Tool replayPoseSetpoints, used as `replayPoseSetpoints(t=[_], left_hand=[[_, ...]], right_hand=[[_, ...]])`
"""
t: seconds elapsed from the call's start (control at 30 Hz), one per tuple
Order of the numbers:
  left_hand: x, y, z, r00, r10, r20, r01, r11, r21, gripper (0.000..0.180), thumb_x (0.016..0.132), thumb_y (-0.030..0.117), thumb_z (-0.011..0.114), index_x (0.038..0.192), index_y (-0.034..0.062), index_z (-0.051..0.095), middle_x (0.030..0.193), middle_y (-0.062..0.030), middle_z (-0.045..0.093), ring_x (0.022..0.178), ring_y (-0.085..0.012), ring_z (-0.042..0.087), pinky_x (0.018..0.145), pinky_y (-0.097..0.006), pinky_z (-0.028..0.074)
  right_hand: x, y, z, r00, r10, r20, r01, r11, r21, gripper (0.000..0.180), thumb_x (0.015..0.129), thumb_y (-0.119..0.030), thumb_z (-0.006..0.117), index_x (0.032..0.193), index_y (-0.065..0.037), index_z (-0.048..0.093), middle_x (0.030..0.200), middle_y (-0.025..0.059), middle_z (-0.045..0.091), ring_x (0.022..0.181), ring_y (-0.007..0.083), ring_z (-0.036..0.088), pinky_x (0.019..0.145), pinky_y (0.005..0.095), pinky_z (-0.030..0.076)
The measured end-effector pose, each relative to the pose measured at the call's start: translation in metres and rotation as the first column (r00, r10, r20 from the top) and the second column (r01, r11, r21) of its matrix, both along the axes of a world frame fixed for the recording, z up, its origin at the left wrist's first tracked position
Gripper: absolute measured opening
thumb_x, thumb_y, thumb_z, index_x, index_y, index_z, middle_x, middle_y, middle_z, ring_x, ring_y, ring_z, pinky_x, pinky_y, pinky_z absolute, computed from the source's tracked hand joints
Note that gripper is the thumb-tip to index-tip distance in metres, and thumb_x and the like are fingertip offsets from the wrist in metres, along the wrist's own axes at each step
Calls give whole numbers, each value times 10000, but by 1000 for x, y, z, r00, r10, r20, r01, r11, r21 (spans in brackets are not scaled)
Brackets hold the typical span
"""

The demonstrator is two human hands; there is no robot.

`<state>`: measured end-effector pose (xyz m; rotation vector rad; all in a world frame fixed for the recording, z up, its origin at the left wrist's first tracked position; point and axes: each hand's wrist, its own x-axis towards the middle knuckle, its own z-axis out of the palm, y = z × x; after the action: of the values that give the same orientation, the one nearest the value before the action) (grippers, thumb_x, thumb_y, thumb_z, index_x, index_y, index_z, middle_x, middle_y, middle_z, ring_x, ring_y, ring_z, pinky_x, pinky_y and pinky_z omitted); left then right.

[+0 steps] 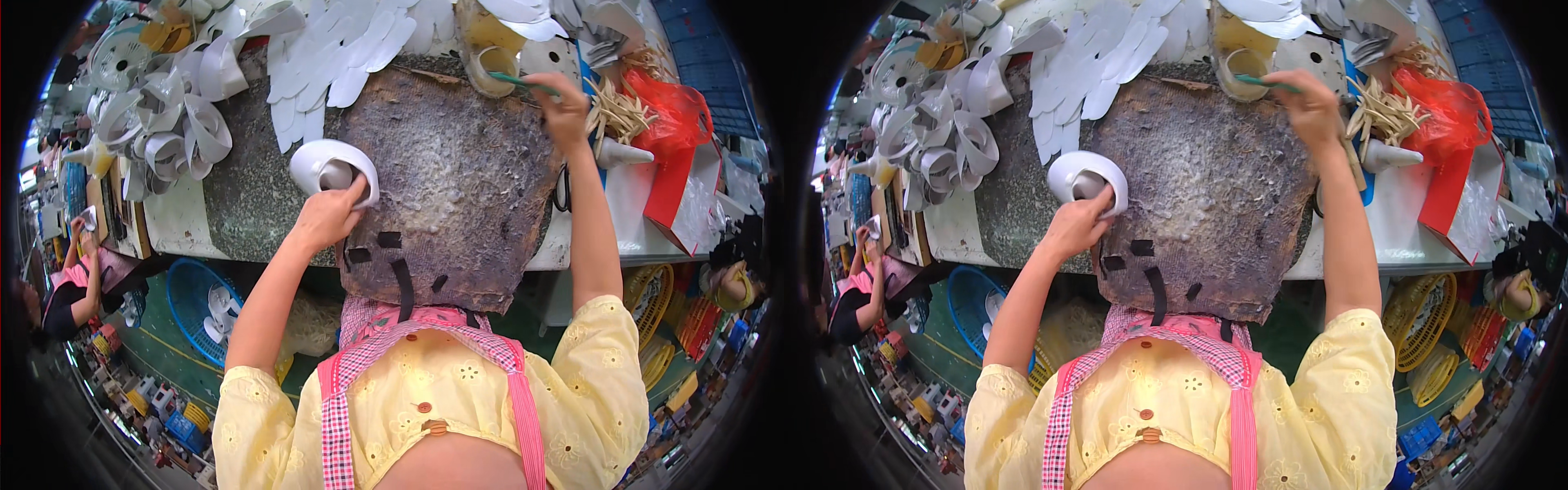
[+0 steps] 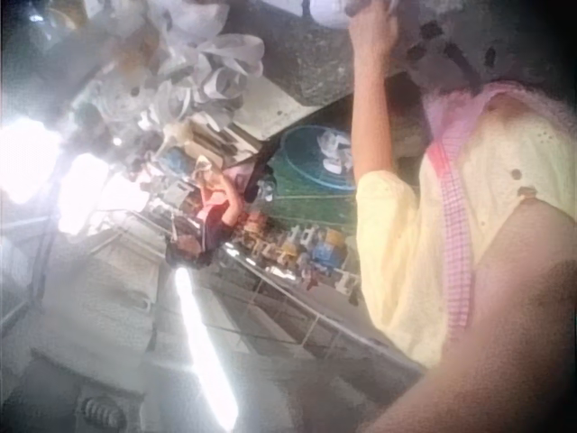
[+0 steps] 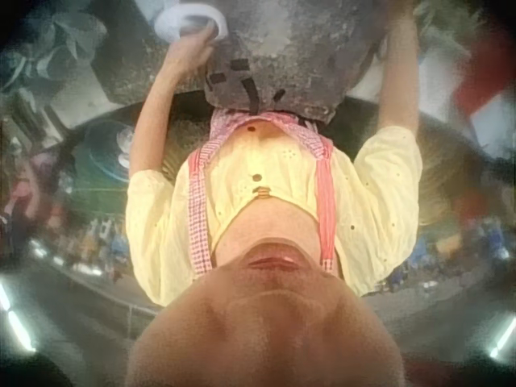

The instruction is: The person applies adhesive to white shoe components with a brush, taking the adhesive from a glue container.

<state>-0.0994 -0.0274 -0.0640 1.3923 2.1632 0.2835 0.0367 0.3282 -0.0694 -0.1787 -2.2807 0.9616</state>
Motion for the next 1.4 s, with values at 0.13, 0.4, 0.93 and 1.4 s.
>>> replayPoseSetpoints(t=[0.13, 0.4, 0.93, 1.4], left_hand=[[-1, 8, -4, 859, 294, 420, -395, 902, 176, 558, 720, 142, 537, 1233, 5, 364, 881, -250, 573, 788, -308, 597, 689, -332, 458], [12, 16, 23, 29, 246, 969, -640, 749, -171, 1133, 523, 864, 165, 1325, 67, 221, 1145, -28, 451, 987, -125, 432, 836, -271, 329], [23, 13, 43, 40, 263, 964, -636, 751, -178, 1276, 397, 902, 3, 1324, 53, 229, 1226, -70, 406, 1104, -185, 400, 915, -346, 307], [19, 1, 70, -165, 150, 975, -680, 698, -223, 1287, 407, 915, 37, 1330, 36, 209, 1279, -89, 371, 1147, -211, 382, 946, -389, 291]], right_hand=[[24, 13, -11, 911, -411, 32, 379, 803, -460, 103, 791, -99, 599, 883, -58, 622, 737, -3, 594, 571, 47, 497, 505, 170, 402], [7, -129, 23, 976, -17, -219, -194, 400, -896, 105, 813, -91, 554, 894, -35, 590, 823, 60, 600, 615, 103, 560, 510, 206, 459], [-38, -133, 53, 839, 443, -316, -543, 641, -543, 153, 690, 93, 584, 811, 5, 616, 778, 81, 603, 723, 148, 573, 607, 246, 444], [-48, -86, 81, 695, 706, -137, -659, 549, -514, 75, 709, 24, 601, 783, 20, 591, 759, 121, 600, 734, 215, 582, 610, 292, 476]])
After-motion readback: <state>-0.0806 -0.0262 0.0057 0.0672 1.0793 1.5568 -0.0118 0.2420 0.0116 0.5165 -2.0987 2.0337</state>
